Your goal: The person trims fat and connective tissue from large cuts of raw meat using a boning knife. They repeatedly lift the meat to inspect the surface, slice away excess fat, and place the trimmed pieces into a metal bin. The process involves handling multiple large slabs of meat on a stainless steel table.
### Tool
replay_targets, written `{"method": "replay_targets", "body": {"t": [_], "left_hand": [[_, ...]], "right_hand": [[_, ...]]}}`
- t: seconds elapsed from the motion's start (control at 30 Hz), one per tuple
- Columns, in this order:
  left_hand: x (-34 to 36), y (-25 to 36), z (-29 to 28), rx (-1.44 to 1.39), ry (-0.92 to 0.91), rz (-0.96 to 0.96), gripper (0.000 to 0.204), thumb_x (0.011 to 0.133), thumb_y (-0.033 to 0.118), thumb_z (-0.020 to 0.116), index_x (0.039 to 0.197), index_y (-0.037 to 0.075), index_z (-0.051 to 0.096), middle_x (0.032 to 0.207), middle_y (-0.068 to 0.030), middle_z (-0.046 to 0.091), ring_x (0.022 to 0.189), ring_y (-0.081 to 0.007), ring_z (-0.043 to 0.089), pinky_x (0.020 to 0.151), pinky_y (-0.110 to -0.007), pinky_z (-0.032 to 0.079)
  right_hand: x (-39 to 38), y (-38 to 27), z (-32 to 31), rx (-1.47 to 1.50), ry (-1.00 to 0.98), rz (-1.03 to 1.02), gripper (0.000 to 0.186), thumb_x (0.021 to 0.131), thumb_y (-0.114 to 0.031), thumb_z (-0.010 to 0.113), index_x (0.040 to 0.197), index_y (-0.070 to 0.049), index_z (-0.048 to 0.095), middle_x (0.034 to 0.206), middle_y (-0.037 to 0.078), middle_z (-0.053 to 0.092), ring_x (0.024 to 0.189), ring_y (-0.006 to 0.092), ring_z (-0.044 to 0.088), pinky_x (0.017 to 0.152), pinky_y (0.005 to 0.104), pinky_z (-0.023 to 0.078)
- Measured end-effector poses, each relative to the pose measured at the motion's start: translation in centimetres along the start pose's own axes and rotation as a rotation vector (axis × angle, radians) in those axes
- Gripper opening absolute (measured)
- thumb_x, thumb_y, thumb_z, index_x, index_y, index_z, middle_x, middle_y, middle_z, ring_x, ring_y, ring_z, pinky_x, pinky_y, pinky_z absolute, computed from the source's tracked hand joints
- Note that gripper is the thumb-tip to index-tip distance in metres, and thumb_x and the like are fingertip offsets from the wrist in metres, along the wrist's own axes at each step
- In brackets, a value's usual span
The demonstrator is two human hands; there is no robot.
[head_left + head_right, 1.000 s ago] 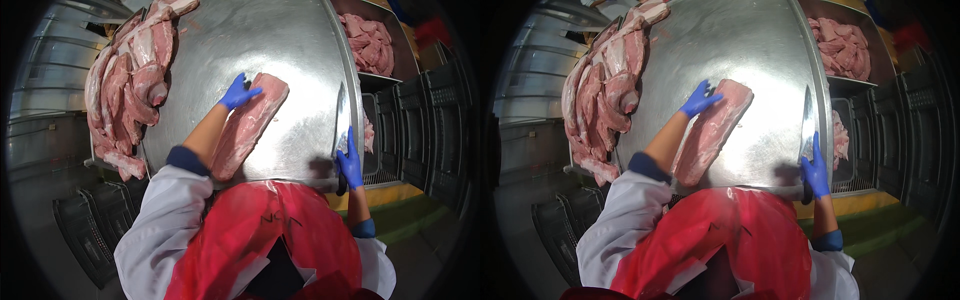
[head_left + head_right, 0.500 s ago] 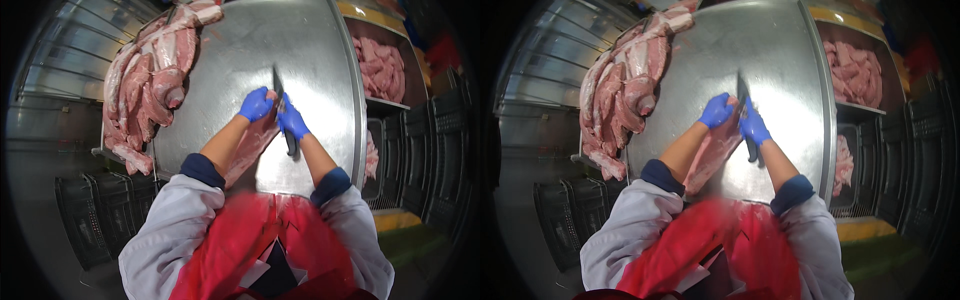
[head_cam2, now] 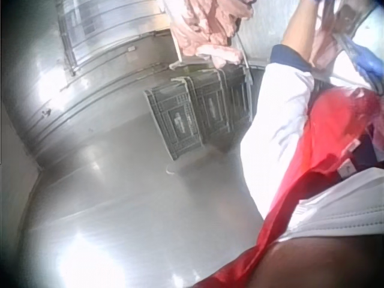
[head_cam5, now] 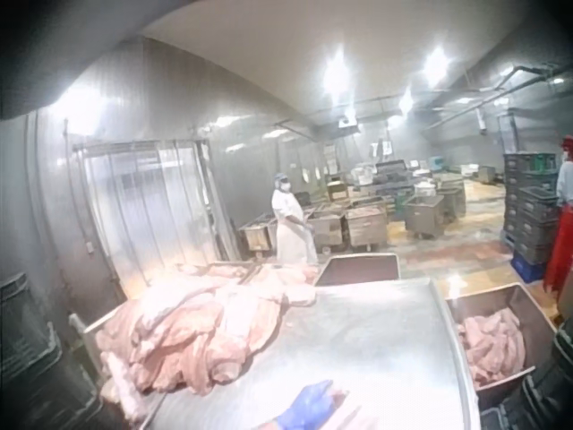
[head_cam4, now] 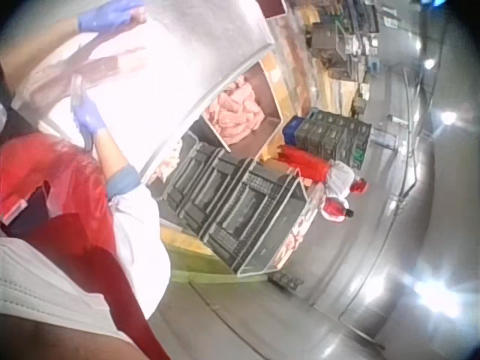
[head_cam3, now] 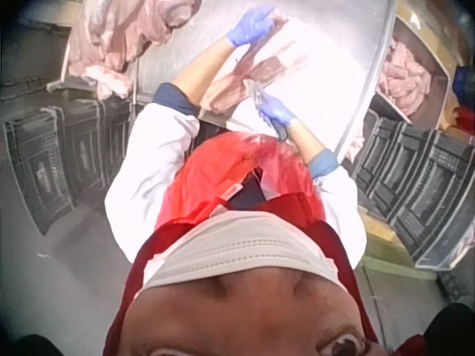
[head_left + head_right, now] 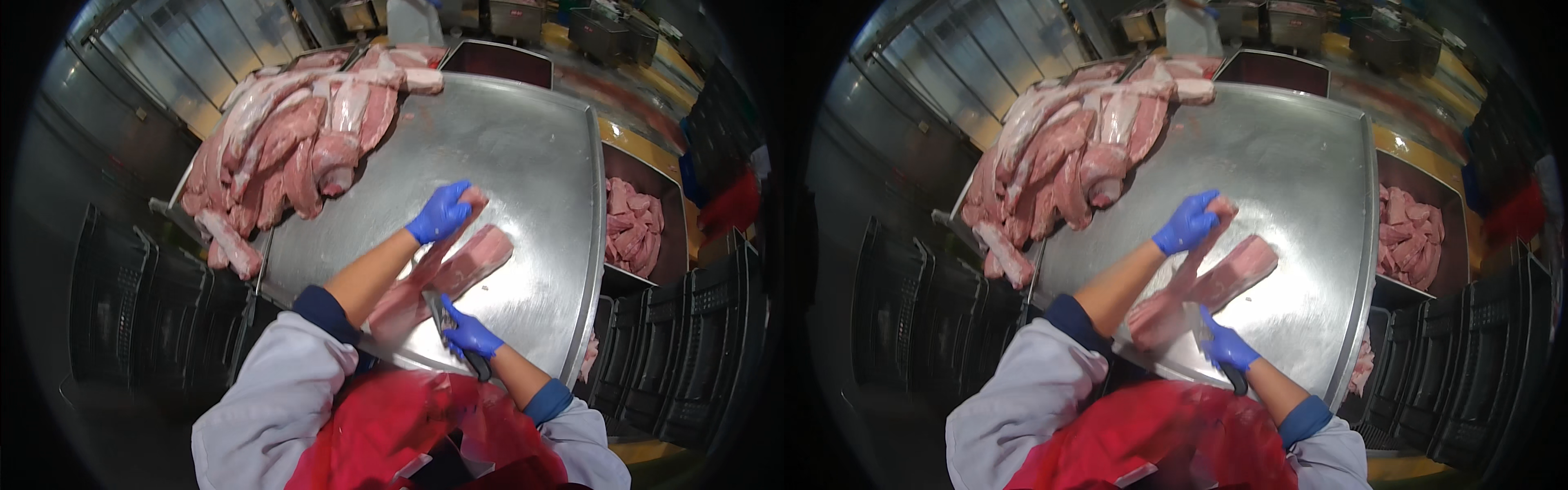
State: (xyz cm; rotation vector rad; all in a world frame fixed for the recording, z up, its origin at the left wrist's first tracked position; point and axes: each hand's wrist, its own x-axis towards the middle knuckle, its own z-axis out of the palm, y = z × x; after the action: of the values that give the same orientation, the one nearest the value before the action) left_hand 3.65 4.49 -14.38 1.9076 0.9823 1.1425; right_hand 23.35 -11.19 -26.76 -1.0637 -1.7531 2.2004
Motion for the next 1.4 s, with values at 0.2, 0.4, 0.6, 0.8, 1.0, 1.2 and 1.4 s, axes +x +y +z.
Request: {"method": "replay_targets", "body": {"t": [0.2, 0.4, 0.6, 0.8, 1.0, 1.2, 1.4], "left_hand": [[0.8, 3.6, -3.9, -0.011, -0.006, 0.184, 0.027, 0.092, 0.023, 0.053, 0.096, 0.001, 0.069, 0.089, -0.0117, 0.066, 0.084, -0.0212, 0.062, 0.080, -0.034, 0.050], [0.1, 9.9, -10.0, 0.316, 0.140, 0.243, 0.028, 0.077, 0.013, 0.054, 0.097, 0.000, 0.069, 0.089, -0.0210, 0.068, 0.086, -0.0368, 0.065, 0.080, -0.041, 0.052], [-3.8, 13.5, -17.6, 0.096, 0.218, 0.261, 0.035, 0.077, 0.009, 0.053, 0.108, -0.001, 0.067, 0.101, -0.0118, 0.068, 0.095, -0.0228, 0.063, 0.085, -0.031, 0.050], [-20.8, 24.6, -26.0, -0.148, 0.507, 0.211, 0.048, 0.092, 0.018, 0.044, 0.129, -0.012, 0.048, 0.125, -0.0265, 0.055, 0.113, -0.0361, 0.057, 0.101, -0.047, 0.043], [-41.2, 34.3, -28.7, 0.282, 1.415, -0.002, 0.067, 0.091, 0.025, 0.044, 0.145, -0.013, 0.035, 0.150, -0.0332, 0.037, 0.139, -0.0428, 0.040, 0.118, -0.054, 0.028], [-62.3, 24.2, -29.6, -0.077, 1.528, -0.273, 0.043, 0.089, 0.016, 0.052, 0.127, -0.002, 0.058, 0.126, -0.0193, 0.062, 0.116, -0.0274, 0.060, 0.102, -0.042, 0.045], [-48.9, 4.3, -9.7, 1.129, 0.902, -0.638, 0.042, 0.075, 0.015, 0.072, 0.109, -0.003, 0.055, 0.098, -0.0170, 0.061, 0.093, -0.0275, 0.060, 0.090, -0.039, 0.050]], "right_hand": [[7.6, -2.0, 1.8, 0.155, 0.113, 0.206, 0.079, 0.094, -0.009, 0.050, 0.162, -0.028, 0.013, 0.068, 0.008, 0.059, 0.049, 0.0156, 0.056, 0.045, 0.0317, 0.050], [3.2, -1.4, 6.8, -0.266, 0.048, -0.007, 0.085, 0.091, -0.007, 0.056, 0.162, -0.029, 0.016, 0.080, 0.010, 0.066, 0.058, 0.0152, 0.061, 0.058, 0.0301, 0.053], [2.9, -2.3, 8.4, -0.226, -0.226, 0.104, 0.085, 0.093, -0.008, 0.054, 0.163, -0.027, 0.011, 0.084, 0.013, 0.069, 0.061, 0.0173, 0.064, 0.062, 0.0334, 0.055], [10.8, -3.1, 13.5, -0.413, -0.256, -0.023, 0.080, 0.094, -0.014, 0.050, 0.162, -0.017, 0.009, 0.060, 0.014, 0.062, 0.045, 0.0216, 0.060, 0.049, 0.0364, 0.053], [9.3, -2.3, 7.8, -0.454, -0.149, -0.358, 0.067, 0.095, -0.031, 0.055, 0.157, -0.022, 0.033, 0.093, 0.019, 0.070, 0.073, 0.0249, 0.069, 0.077, 0.0392, 0.058], [11.1, -5.6, -13.9, -0.657, 0.305, -0.294, 0.076, 0.093, -0.025, 0.061, 0.159, -0.039, 0.024, 0.115, 0.020, 0.070, 0.095, 0.0276, 0.070, 0.089, 0.0398, 0.054], [12.8, -2.5, -16.9, -0.857, 0.377, -0.179, 0.078, 0.093, -0.023, 0.059, 0.158, -0.042, 0.020, 0.110, 0.029, 0.069, 0.093, 0.0399, 0.071, 0.086, 0.0450, 0.053]]}}
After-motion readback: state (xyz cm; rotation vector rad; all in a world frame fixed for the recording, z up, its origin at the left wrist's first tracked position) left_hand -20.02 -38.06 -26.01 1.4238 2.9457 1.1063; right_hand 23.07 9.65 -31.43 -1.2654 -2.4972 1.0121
